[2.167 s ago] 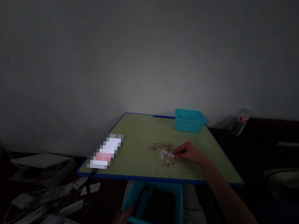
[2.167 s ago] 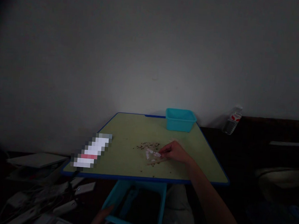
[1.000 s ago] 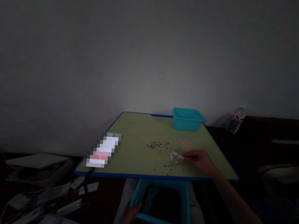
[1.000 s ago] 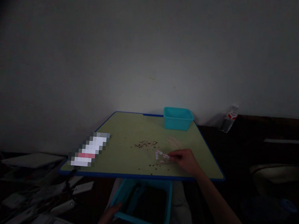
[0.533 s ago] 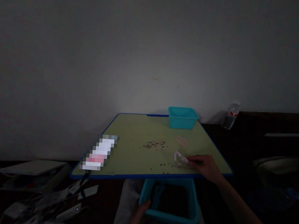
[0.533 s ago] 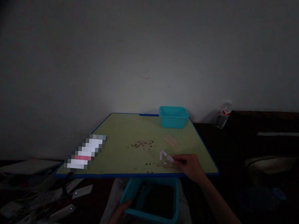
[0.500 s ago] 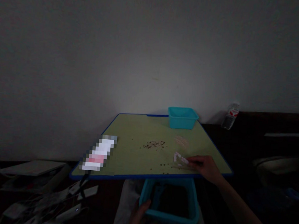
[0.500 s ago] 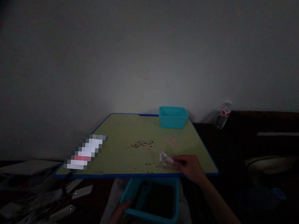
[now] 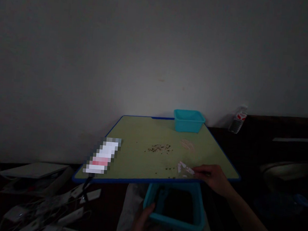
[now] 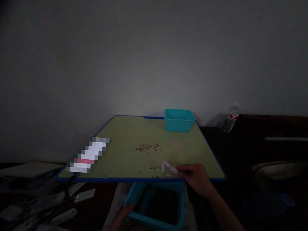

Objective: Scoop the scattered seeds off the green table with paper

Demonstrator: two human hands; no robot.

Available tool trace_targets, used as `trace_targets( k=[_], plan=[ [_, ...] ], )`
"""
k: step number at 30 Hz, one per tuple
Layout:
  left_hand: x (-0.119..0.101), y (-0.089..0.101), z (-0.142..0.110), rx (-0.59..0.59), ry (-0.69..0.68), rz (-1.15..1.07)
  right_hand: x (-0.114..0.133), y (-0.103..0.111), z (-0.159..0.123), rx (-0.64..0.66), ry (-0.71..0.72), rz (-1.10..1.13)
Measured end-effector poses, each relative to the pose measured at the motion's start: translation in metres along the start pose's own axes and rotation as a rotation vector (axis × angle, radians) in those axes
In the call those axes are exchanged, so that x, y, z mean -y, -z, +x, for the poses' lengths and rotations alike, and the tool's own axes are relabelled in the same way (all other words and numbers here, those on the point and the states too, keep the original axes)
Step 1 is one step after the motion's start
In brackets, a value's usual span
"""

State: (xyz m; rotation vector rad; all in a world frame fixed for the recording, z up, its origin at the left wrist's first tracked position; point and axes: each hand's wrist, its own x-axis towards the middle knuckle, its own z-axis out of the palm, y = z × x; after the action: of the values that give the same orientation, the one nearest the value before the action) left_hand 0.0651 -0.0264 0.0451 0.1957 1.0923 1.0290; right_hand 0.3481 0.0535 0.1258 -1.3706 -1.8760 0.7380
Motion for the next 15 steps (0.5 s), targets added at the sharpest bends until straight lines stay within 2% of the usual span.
trace_targets(
  k=[6, 10, 15],
  plan=[
    [-0.001, 0.014, 0.015, -0.067, 0.027, 0.005, -0.005, -0.004, 0.021, -0.139, -0.077, -0.046],
    [-0.002, 0.02, 0.016, -0.053, 0.016, 0.02, -0.001, -0.015, 0.027, -0.127, -0.077, -0.055],
    [-0.003, 0.024, 0.017, -0.042, -0.007, 0.021, 0.005, -0.022, 0.019, -0.057, -0.049, -0.04]
  ],
)
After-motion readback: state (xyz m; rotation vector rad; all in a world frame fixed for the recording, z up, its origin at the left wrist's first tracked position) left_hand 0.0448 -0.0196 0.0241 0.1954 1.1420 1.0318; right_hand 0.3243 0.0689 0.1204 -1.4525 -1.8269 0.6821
